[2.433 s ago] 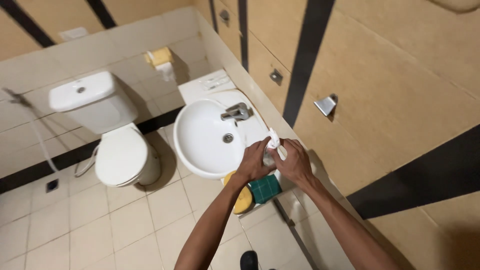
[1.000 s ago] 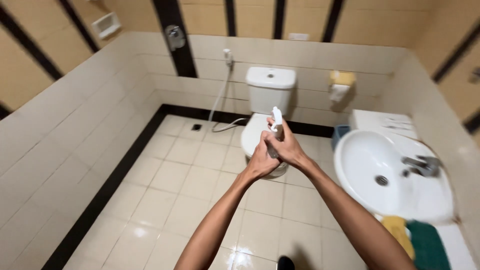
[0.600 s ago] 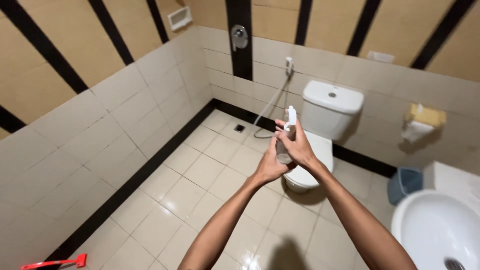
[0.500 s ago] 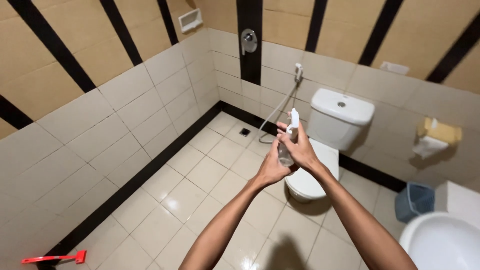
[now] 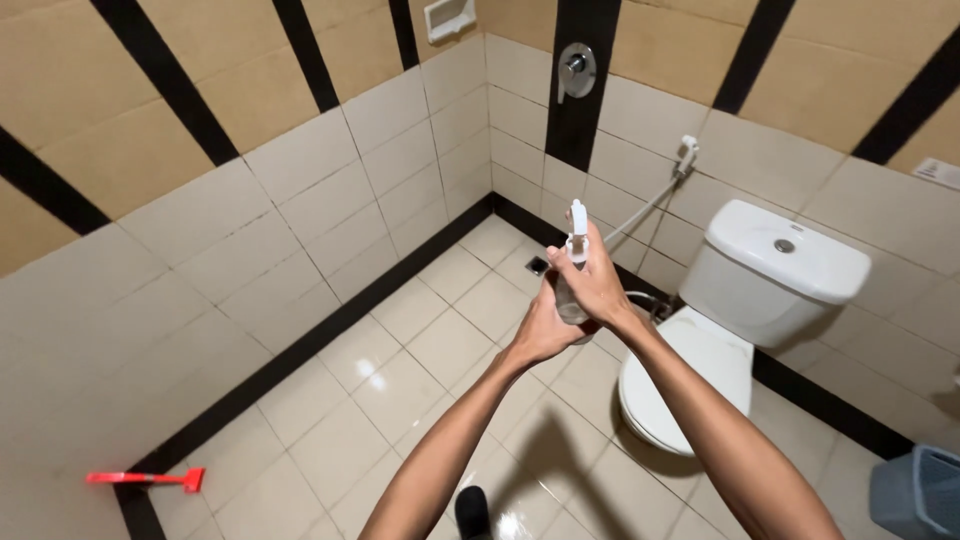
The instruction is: The person wipes the sink area with a green cloth, then picks up a spray bottle and sprays the walls, toilet, and floor of a bathroom stall. The person moves around the stall while spraying various surfaces.
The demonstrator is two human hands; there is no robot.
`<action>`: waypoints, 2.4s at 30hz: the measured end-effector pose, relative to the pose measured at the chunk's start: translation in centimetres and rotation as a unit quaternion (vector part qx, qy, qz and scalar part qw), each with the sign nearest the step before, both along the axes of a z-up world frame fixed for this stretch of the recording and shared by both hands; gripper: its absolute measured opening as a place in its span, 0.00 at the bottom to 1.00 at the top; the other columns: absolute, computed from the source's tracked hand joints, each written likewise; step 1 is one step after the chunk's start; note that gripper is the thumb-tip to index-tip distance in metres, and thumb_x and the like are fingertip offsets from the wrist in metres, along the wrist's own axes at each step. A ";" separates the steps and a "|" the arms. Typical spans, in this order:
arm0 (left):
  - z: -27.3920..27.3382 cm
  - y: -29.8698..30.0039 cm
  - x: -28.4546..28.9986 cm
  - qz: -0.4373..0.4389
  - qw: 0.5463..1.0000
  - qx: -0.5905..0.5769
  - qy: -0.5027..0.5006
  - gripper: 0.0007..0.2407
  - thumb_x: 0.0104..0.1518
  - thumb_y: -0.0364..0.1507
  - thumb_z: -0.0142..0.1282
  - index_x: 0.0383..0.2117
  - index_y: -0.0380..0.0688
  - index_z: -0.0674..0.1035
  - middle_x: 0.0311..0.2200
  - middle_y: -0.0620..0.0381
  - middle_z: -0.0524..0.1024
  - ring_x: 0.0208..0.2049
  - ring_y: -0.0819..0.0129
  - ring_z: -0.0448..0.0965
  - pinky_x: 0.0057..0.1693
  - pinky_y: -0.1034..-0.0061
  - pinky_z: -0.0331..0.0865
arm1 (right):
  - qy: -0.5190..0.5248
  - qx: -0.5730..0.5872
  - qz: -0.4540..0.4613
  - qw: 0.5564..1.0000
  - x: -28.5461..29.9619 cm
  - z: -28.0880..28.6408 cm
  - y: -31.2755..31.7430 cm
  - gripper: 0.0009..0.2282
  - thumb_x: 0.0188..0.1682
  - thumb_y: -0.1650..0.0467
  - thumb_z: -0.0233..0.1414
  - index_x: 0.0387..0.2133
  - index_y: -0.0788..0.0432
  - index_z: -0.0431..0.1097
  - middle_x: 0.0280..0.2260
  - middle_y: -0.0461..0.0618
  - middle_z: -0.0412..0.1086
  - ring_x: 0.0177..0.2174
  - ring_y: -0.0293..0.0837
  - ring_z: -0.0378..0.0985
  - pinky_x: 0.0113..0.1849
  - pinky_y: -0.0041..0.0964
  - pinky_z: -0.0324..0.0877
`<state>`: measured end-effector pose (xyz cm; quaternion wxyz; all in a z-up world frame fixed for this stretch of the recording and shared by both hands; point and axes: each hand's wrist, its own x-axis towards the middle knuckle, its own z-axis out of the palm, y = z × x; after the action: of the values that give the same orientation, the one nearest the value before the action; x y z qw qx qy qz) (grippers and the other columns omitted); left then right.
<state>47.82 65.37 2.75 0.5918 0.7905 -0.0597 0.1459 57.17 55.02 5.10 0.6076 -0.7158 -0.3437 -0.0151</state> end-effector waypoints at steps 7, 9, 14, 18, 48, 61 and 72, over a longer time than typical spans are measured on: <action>2.9 10.6 8.8 0.008 1.000 -0.005 -0.022 0.32 0.45 0.32 0.65 0.59 0.37 0.66 0.48 0.41 0.79 0.48 0.50 0.81 0.51 0.64 0.76 | -0.060 0.030 -0.040 0.997 8.6 1.6 11.1 0.29 0.55 0.62 0.55 0.64 0.63 0.52 0.34 0.43 0.66 0.35 0.36 0.71 0.38 0.33 0.70; 2.8 13.1 10.5 0.032 0.992 0.015 -0.120 0.33 0.46 0.29 0.68 0.61 0.36 0.65 0.54 0.39 0.73 0.55 0.48 0.74 0.55 0.61 0.69 | -0.111 0.029 -0.045 0.992 9.9 2.0 13.6 0.30 0.54 0.63 0.56 0.65 0.62 0.51 0.34 0.44 0.64 0.34 0.37 0.68 0.38 0.33 0.69; 5.9 19.1 12.1 0.019 1.000 -0.019 -0.009 0.31 0.45 0.33 0.67 0.56 0.33 0.66 0.50 0.39 0.76 0.51 0.51 0.80 0.54 0.63 0.74 | -0.106 0.042 -0.072 0.991 10.9 4.9 20.0 0.29 0.56 0.64 0.56 0.66 0.62 0.53 0.36 0.46 0.65 0.36 0.38 0.67 0.39 0.34 0.68; 4.9 23.9 15.4 0.045 0.999 -0.015 -0.001 0.39 0.45 0.34 0.69 0.61 0.33 0.56 0.54 0.38 0.70 0.54 0.50 0.77 0.55 0.62 0.73 | -0.061 0.034 -0.098 0.993 12.3 6.7 24.7 0.27 0.55 0.62 0.54 0.63 0.62 0.55 0.34 0.48 0.68 0.33 0.39 0.74 0.37 0.36 0.71; 7.4 39.4 54.8 -0.157 0.982 0.011 -0.108 0.48 0.43 0.26 0.66 0.70 0.41 0.42 0.65 0.39 0.56 0.67 0.48 0.57 0.68 0.58 0.56 | -0.180 0.005 -0.199 0.963 49.2 9.9 37.2 0.23 0.56 0.61 0.55 0.57 0.64 0.60 0.37 0.56 0.70 0.36 0.45 0.74 0.39 0.41 0.72; 9.5 44.7 73.3 -0.256 0.934 -0.220 -0.117 0.20 0.71 0.31 0.39 0.70 0.46 0.59 0.68 0.53 0.61 0.67 0.66 0.63 0.71 0.71 0.57 | -0.032 0.044 -0.170 0.984 63.6 11.5 42.6 0.31 0.60 0.57 0.37 0.73 0.57 0.35 0.51 0.58 0.61 0.44 0.49 0.68 0.49 0.48 0.66; 11.8 51.5 84.7 -0.323 0.922 -0.173 -0.125 0.24 0.70 0.41 0.46 0.66 0.44 0.56 0.63 0.53 0.61 0.66 0.65 0.61 0.68 0.64 0.58 | -0.061 -0.130 -0.095 0.985 71.9 11.9 46.1 0.63 0.34 0.64 0.68 0.67 0.57 0.12 0.68 0.66 0.43 0.66 0.56 0.53 0.61 0.49 0.56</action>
<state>132.57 116.91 14.57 0.7224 0.5888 -0.3588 0.0521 129.07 101.11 16.96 0.4832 -0.8157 -0.3098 -0.0720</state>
